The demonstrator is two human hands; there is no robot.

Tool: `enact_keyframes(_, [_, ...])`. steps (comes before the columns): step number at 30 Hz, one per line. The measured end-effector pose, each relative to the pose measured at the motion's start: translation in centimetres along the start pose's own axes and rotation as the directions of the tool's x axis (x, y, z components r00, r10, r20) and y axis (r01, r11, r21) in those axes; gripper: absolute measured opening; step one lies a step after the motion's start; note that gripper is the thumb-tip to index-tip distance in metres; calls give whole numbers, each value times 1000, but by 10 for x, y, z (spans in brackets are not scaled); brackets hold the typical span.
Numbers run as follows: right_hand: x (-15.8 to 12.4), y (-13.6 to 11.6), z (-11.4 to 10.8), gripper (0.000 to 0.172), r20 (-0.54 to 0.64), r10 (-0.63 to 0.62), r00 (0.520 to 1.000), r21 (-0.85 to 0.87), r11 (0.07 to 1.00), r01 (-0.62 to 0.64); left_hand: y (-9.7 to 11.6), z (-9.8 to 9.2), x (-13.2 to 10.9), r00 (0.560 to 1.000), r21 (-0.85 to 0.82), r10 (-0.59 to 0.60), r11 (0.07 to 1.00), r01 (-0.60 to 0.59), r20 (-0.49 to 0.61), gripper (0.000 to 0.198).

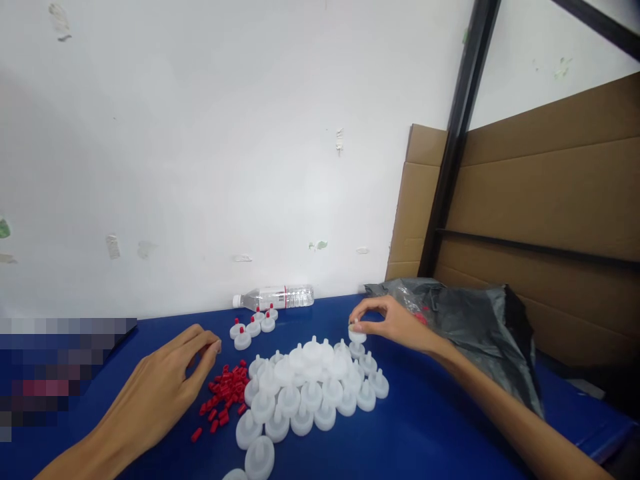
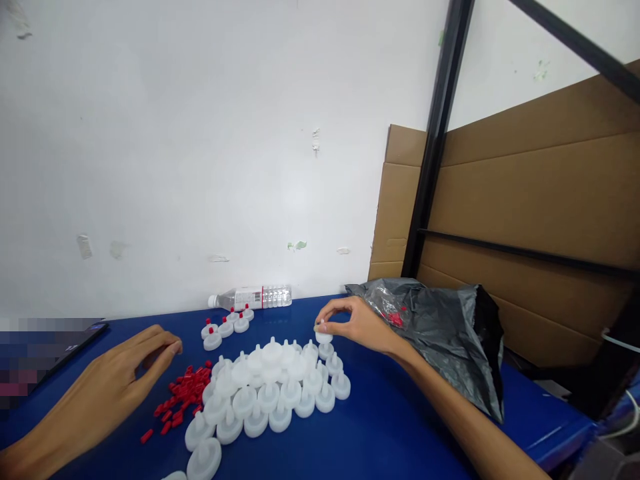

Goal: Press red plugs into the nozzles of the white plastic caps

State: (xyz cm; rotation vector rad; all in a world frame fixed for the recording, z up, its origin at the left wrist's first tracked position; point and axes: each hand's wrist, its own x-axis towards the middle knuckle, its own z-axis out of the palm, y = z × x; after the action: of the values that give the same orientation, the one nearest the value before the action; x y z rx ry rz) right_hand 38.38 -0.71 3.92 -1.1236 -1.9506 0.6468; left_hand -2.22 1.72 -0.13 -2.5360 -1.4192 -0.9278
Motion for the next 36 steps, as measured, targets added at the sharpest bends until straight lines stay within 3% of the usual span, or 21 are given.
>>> enact_keyframes(11, [3, 18, 0, 18, 84, -6, 996, -51, 999, 10, 0, 4, -2, 998, -1, -39, 999, 39, 55, 41])
enact_keyframes(36, [3, 28, 1, 26, 142, 54, 988, -45, 998, -48, 3, 7, -3, 995, -12, -4, 1000, 6, 103, 40])
